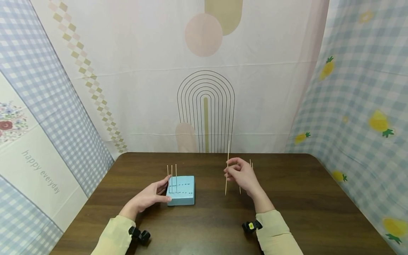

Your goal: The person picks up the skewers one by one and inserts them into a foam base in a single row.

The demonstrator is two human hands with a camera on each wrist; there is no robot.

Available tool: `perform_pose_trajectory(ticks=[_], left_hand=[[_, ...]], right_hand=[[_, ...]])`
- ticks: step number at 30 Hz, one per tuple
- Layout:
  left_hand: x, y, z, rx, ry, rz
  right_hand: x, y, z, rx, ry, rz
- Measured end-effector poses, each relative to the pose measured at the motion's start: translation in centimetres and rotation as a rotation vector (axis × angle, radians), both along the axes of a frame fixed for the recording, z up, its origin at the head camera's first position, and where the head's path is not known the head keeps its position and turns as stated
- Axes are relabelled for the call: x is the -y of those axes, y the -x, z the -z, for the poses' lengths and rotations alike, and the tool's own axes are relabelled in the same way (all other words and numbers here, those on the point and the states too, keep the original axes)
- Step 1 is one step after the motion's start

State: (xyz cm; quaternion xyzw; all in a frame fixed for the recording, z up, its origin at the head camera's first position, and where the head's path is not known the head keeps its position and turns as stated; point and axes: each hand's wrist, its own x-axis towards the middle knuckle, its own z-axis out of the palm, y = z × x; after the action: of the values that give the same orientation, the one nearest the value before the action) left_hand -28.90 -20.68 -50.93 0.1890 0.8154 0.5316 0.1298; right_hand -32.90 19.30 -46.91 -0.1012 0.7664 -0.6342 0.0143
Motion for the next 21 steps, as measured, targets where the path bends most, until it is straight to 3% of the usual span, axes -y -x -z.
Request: perform_pose_trajectory(ticks=[7, 21], left_hand=[[0.0, 0.0, 0.0, 0.005, 0.005, -0.008], [0.0, 0.0, 0.0, 0.006, 0.007, -0.001]], right_hand=[[1.2, -0.2, 0.6, 0.011, 0.013, -0.031], [4.1, -1.1, 0.5, -0.005, 0.077, -0.011]])
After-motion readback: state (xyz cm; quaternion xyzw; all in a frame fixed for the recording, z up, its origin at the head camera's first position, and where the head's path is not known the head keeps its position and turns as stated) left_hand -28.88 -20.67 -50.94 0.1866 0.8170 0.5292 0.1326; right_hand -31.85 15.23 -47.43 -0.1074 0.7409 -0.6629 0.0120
